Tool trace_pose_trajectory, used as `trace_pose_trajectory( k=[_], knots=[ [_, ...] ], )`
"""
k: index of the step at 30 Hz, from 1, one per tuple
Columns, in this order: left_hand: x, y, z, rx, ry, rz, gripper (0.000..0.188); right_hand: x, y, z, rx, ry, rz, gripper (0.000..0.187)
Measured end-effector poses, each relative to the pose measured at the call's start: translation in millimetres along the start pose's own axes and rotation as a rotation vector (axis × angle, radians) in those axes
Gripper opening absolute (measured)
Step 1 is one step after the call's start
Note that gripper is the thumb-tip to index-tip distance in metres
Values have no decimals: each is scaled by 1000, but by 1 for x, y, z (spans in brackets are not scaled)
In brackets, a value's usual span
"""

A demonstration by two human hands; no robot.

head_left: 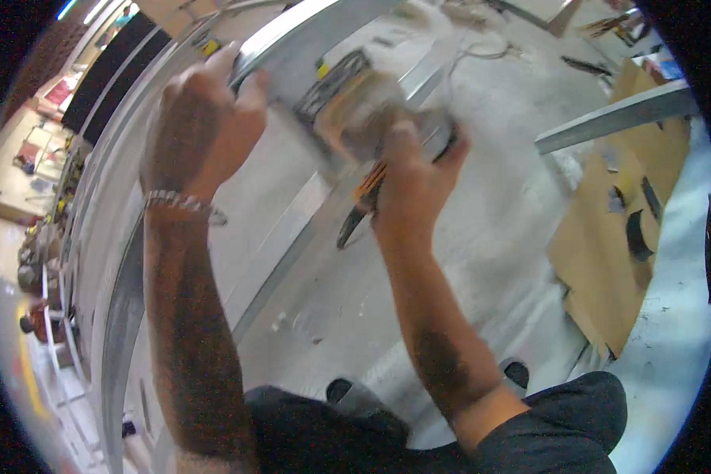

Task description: The person sands the surface of a curved metal frame using an orbital sander, moving the tool along the length of the frame to smooth the joints.

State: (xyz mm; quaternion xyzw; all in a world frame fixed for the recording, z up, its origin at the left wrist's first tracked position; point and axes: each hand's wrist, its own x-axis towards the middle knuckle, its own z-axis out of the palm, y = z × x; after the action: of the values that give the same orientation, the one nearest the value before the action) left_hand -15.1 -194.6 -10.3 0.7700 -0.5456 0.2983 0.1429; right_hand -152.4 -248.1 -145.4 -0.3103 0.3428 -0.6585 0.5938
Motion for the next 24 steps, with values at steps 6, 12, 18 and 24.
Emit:
trace_pose_trajectory(
  k=[6, 12, 18, 24],
  knots=[
    [-15, 7, 3, -64, -59, -83, 44, -12, -5, -1, -36, -14, 10, 56],
    [-9, 8, -5, -63, -161, -185, 47, 0, 1, 3, -37, -7, -44, 59],
    [-9, 5, 5, -102, -140, -130, 47, -7, 19, -10, -61, 32, 74, 61],
    [-9, 7, 0, -59, -149, -147, 48, -4, -3, -2, 26, 22, 72, 66]
  ],
)
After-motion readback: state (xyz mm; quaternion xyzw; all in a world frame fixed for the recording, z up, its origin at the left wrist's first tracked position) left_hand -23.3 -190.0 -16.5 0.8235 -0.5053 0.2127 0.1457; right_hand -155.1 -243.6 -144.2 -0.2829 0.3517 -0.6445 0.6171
